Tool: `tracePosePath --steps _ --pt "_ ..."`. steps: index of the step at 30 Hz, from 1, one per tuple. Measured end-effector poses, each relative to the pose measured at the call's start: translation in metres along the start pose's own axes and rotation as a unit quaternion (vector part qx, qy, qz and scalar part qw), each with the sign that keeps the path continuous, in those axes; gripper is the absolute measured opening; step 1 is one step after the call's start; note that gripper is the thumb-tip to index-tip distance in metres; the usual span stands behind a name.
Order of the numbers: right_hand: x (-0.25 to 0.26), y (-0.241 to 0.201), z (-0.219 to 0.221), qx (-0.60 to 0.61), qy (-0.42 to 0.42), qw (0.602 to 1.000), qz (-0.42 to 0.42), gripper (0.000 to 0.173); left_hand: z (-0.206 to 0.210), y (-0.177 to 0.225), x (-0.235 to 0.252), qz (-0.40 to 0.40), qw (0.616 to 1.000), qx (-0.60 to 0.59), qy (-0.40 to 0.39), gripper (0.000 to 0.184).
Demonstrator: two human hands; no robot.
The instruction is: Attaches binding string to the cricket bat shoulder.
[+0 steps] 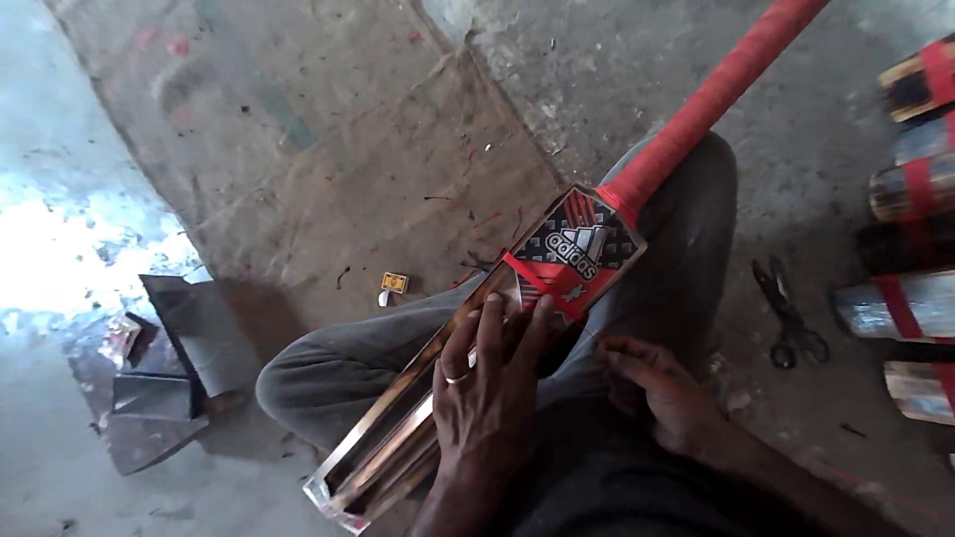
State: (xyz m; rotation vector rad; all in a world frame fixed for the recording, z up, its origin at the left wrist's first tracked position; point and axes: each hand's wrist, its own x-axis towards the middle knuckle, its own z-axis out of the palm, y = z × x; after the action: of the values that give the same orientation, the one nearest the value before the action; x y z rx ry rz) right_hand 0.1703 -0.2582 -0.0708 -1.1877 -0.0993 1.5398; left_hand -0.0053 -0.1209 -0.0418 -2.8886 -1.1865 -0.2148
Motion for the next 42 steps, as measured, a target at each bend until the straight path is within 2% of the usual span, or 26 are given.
tracePosePath --steps 5,7,10,12,16,17,18,20,21,23,25,26,29,34,39,41,42 --pt "0.010 0.004 -0.004 0.016 -0.027 0.999 -0.024 0.020 -0.006 -0.005 0.007 0.012 0.999 -0.009 -0.028 0.056" --pt "0.010 -0.001 0.000 0.008 -0.055 0.997 -0.044 0.020 -0.018 -0.011 0.014 0.020 0.997 -0.053 -0.056 0.055" --pt "0.009 -0.018 0.014 -0.018 -0.091 0.993 -0.067 0.020 -0.043 -0.028 0.028 0.041 0.974 -0.185 -0.128 0.073" --pt "0.009 -0.029 0.026 -0.020 -0.108 0.990 -0.084 0.019 -0.055 -0.042 0.036 0.037 0.934 -0.302 -0.187 0.081" --pt "0.018 -0.039 0.039 -0.021 -0.111 0.988 -0.109 0.018 -0.051 -0.065 0.050 -0.016 0.795 -0.511 -0.325 0.080" --pt "0.023 -0.038 0.042 -0.022 -0.099 0.989 -0.105 0.019 -0.047 -0.069 0.051 -0.035 0.780 -0.529 -0.333 0.079" --pt "0.028 -0.038 0.044 -0.022 -0.085 0.992 -0.096 0.020 -0.046 -0.069 0.049 -0.050 0.804 -0.502 -0.315 0.076" --pt "0.041 -0.041 0.048 -0.026 -0.066 0.994 -0.086 0.022 -0.046 -0.060 0.041 -0.059 0.921 -0.339 -0.184 0.063" --pt "0.044 -0.042 0.051 -0.033 -0.058 0.994 -0.085 0.023 -0.041 -0.050 0.034 -0.057 0.962 -0.242 -0.116 0.059" --pt "0.043 -0.044 0.057 -0.056 -0.043 0.994 -0.081 0.024 -0.024 -0.024 0.021 -0.044 0.994 -0.092 -0.043 0.066" --pt "0.036 -0.040 0.054 -0.098 -0.025 0.992 -0.078 0.025 0.001 -0.001 0.010 -0.058 0.997 -0.014 -0.047 0.092" --pt "0.031 -0.035 0.049 -0.115 -0.018 0.990 -0.079 0.025 0.010 0.004 0.008 -0.066 0.997 -0.007 -0.048 0.098" --pt "0.018 -0.014 0.019 -0.149 0.017 0.986 -0.068 0.025 0.017 0.000 0.011 -0.054 0.997 -0.040 -0.049 0.102" --pt "0.005 0.003 -0.003 -0.093 0.024 0.993 -0.071 0.022 0.011 -0.009 0.018 -0.039 0.995 -0.068 -0.068 0.102" --pt "0.003 -0.009 0.000 -0.104 -0.014 0.992 -0.074 0.021 -0.003 -0.020 0.025 -0.015 0.984 -0.140 -0.113 0.077" --pt "0.004 -0.019 0.008 -0.103 -0.040 0.990 -0.085 0.021 -0.019 -0.029 0.031 -0.019 0.957 -0.229 -0.176 0.081" --pt "0.004 -0.024 0.013 -0.106 -0.056 0.988 -0.095 0.021 -0.029 -0.034 0.034 -0.029 0.931 -0.289 -0.223 0.085"
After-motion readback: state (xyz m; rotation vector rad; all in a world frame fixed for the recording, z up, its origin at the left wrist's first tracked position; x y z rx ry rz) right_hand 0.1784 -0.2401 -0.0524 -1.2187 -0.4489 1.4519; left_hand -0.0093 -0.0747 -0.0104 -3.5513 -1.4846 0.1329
